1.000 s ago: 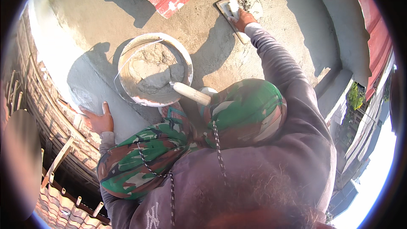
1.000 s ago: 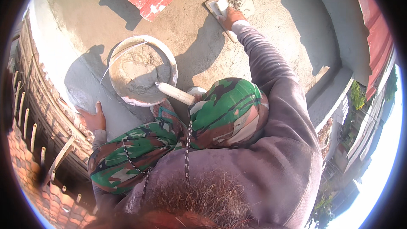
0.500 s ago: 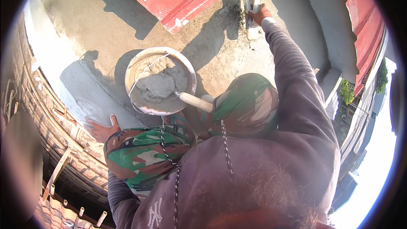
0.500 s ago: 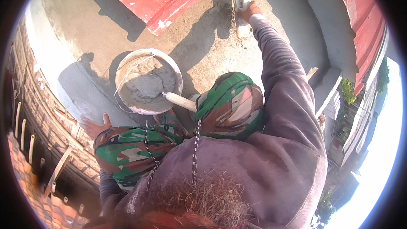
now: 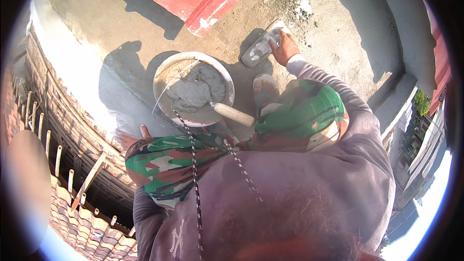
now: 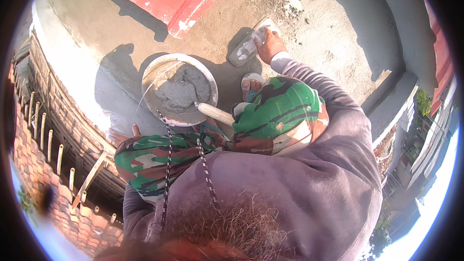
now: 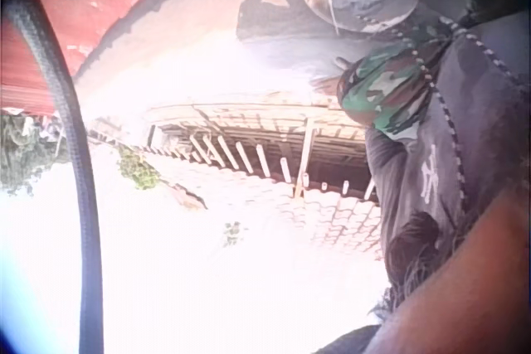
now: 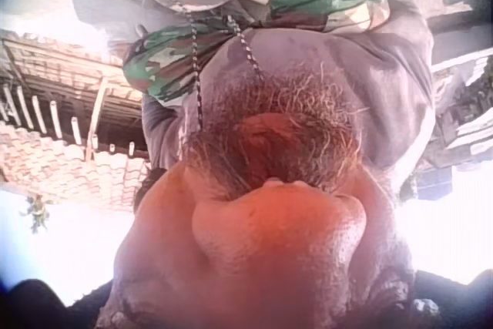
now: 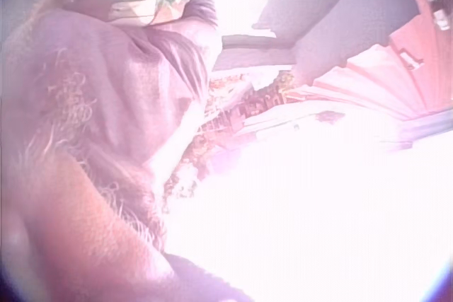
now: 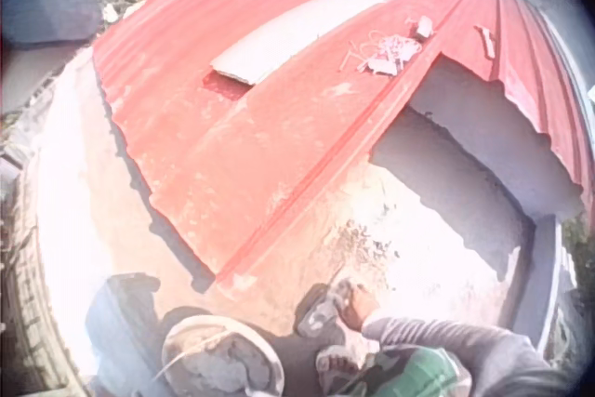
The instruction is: The person uses a trowel to apply and smooth cement onto a concrete roof ledge. They scoop wet cement from a white bucket and spread it across the surface to create a flat, even layer.
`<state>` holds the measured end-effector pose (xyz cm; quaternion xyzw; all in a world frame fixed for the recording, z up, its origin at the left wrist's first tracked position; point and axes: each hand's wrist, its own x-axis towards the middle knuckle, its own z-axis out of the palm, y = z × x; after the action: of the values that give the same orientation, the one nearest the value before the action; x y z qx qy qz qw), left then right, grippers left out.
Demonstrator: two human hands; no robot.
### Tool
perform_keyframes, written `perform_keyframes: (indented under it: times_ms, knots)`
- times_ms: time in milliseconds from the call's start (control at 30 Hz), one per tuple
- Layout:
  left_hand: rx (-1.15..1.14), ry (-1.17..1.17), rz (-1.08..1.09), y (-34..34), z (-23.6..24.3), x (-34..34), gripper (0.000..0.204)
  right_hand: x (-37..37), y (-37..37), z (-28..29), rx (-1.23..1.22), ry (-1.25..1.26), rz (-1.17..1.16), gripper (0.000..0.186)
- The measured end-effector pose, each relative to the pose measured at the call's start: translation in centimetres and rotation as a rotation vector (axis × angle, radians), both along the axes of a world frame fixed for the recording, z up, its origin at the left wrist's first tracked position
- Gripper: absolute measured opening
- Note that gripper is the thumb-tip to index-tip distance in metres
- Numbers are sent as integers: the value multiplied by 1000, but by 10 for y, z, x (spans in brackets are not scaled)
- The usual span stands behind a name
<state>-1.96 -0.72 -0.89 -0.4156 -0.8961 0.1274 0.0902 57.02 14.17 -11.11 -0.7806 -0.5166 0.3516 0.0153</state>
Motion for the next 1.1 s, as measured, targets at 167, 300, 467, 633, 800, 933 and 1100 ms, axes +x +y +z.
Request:
perform_keyframes:
  times_ms: [167, 300, 467, 633, 800, 933, 1100]
  knots:
    - [-71, -207, -238, 4, 33, -24, 117, 18, 7, 32, 107, -264, 928, 53]
    - [-205, -471, -129, 35, 55, -60, 115, 29, 0, 3, 85, -98, 956, 49]
    - [-405, -620, -105, 59, 81, -39, 117, 9, -35, -22, -165, 51, 675, 68]
    - [-439, -511, -220, 53, 76, -52, 112, 23, 109, -18, 279, 7, 7, 37]
    - [-349, -596, -109, 74, 84, -61, 98, 9, 89, -39, 184, 20, 31, 36]
    - [-441, -244, -202, 161, 114, -48, 72, -4, 48, -41, 210, -7, 263, 37]
    - [-87, -298, -983, 343, 138, 144, 66, 64, 171, -31, 337, -90, -74, 31]
